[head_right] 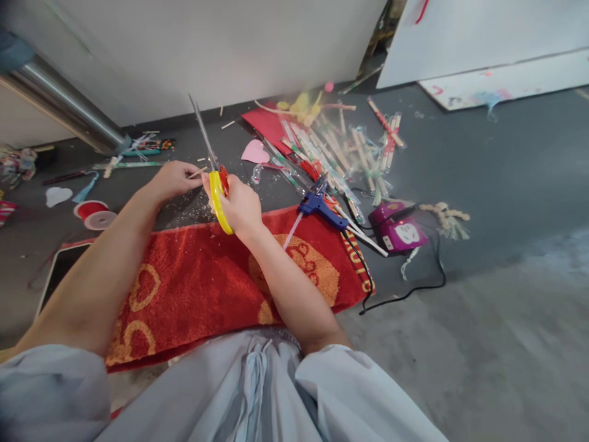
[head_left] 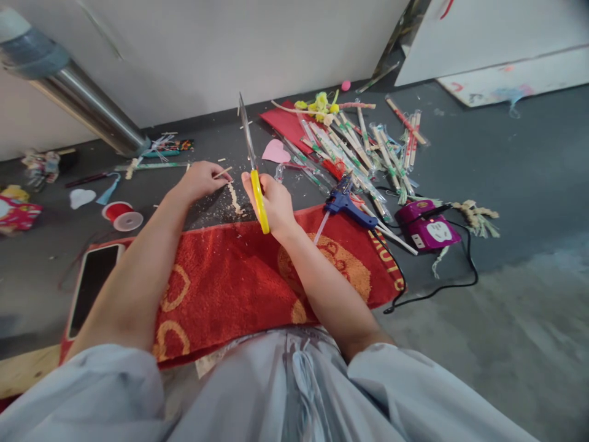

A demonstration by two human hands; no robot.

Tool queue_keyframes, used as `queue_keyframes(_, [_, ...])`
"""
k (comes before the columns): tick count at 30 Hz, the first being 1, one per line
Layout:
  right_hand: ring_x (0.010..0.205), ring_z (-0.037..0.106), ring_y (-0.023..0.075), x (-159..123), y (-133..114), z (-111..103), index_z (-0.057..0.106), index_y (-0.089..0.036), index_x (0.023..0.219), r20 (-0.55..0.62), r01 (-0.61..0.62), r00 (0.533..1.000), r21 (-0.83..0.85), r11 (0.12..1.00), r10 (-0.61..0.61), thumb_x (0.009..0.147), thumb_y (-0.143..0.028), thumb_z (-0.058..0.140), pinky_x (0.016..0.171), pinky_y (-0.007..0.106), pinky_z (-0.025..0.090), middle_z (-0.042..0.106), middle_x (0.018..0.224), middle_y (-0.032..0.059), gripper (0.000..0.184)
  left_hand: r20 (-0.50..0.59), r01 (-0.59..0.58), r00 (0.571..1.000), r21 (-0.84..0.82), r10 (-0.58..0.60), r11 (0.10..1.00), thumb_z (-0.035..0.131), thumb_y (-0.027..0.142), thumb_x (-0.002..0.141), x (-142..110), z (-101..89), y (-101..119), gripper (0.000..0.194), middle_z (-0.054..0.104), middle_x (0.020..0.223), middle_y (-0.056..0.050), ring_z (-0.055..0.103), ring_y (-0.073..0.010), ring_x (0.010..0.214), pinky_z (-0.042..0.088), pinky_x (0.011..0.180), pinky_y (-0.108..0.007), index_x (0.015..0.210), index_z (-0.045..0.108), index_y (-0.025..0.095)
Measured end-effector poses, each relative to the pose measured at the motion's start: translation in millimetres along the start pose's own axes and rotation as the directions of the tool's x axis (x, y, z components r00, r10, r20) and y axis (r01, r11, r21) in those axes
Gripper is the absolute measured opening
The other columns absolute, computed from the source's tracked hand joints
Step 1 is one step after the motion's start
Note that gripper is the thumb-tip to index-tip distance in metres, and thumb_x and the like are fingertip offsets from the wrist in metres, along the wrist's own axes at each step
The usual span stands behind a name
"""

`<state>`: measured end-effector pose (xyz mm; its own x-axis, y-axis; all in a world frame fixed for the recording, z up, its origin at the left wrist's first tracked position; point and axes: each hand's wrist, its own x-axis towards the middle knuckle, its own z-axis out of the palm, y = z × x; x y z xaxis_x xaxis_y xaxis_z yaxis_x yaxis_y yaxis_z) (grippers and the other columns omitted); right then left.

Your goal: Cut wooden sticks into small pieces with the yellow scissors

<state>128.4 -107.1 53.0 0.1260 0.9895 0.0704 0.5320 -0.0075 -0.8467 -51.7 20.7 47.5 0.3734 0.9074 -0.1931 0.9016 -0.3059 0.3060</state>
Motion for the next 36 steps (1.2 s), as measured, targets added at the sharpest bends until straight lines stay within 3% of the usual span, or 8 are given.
queue_keyframes(6, [0.068,0.062,0.0174,-1,-2,-3,0.041,-0.023,0.07,0.037,-0.026,0.999,0.035,0.999,0.025,0.095,-0.065,0.027,0.068,0.028,0.043,0.06,0.066,0.0017,0.051,-0.072,-0.014,0.997,-0.018,0.012,1.0,0.055,0.038,0.077,-1,2.8,-4,0.037,0.072,0.085,-0.005,0.056,-0.016,0.073,0.042,0.073,-0.026,0.102,0.074,0.018])
queue_keyframes(10, [0.071,0.064,0.018,0,-1,-3,0.044,-0.023,0.071,0.055,-0.045,0.998,0.038,0.998,0.043,0.095,-0.065,0.026,0.069,0.029,0.045,0.063,0.069,0.0027,0.051,-0.154,0.061,0.986,0.004,-0.06,0.998,0.053,0.035,0.081,-10,1.0,-5,0.039,0.07,0.09,-0.007,0.059,-0.0179,0.076,0.045,0.076,-0.029,0.111,0.071,0.018])
queue_keyframes(16, [0.08,0.065,0.0214,2,-2,-8,0.048,-0.022,0.073,0.108,-0.053,0.992,-0.116,0.992,0.066,0.094,-0.066,0.029,0.072,0.031,0.044,0.065,0.076,0.0063,0.053,-0.319,0.162,0.939,0.09,-0.126,0.983,0.044,0.031,0.087,-55,1.3,1,0.031,0.064,0.106,-0.014,0.06,-0.0296,0.103,0.045,0.096,-0.044,0.107,0.064,0.018])
queue_keyframes(18, [0.081,0.065,0.0218,2,-2,-9,0.049,-0.022,0.075,0.123,-0.053,0.99,-0.144,0.988,0.071,0.094,-0.066,0.029,0.072,0.031,0.044,0.066,0.079,0.0075,0.052,-0.348,0.202,0.924,0.095,-0.158,0.975,0.036,0.032,0.09,-72,2.7,5,0.034,0.064,0.109,-0.016,0.06,-0.0316,0.106,0.045,0.095,-0.046,0.105,0.062,0.017])
queue_keyframes(20, [0.081,0.066,0.0224,2,-1,-10,0.05,-0.022,0.076,0.138,-0.049,0.988,-0.166,0.985,0.073,0.094,-0.066,0.028,0.072,0.031,0.043,0.067,0.081,0.0086,0.053,-0.347,0.217,0.922,0.097,-0.172,0.971,0.029,0.034,0.093,-87,4.7,9,0.038,0.065,0.11,-0.016,0.06,-0.0302,0.105,0.047,0.092,-0.045,0.1,0.063,0.018])
queue_keyframes(25, [0.085,0.067,0.0253,3,2,-9,0.054,-0.021,0.08,0.182,-0.032,0.98,-0.245,0.969,0.078,0.092,-0.07,0.029,0.072,0.032,0.044,0.07,0.085,0.01,0.056,-0.32,0.224,0.919,-0.057,-0.231,0.973,0.034,0.034,0.093,-108,14.5,16,0.032,0.071,0.099,-0.008,0.064,-0.0254,0.096,0.047,0.082,-0.036,0.095,0.065,0.023])
queue_keyframes(30, [0.094,0.068,0.0289,-5,-4,-7,0.06,-0.016,0.102,0.232,0.073,0.973,-0.355,0.932,0.012,0.091,-0.069,0.036,0.077,0.035,0.048,0.071,0.099,0.0139,0.059,-0.428,0.158,0.878,-0.167,-0.216,0.973,0.034,0.038,0.095,-116,30.8,19,0.034,0.068,0.076,-0.004,0.063,-0.0205,0.074,0.045,0.07,-0.032,0.101,0.064,0.023])
queue_keyframes(36, [0.109,0.064,0.0324,-19,-11,0,0.055,-0.009,0.12,0.27,0.243,0.954,-0.458,0.855,-0.126,0.089,-0.067,0.045,0.091,0.04,0.047,0.067,0.116,0.0193,0.067,-0.527,0.021,0.836,-0.247,-0.153,0.969,0.033,0.037,0.095,-119,43.7,16,0.033,0.061,0.068,-0.001,0.06,-0.0154,0.063,0.045,0.066,-0.028,0.099,0.062,0.021])
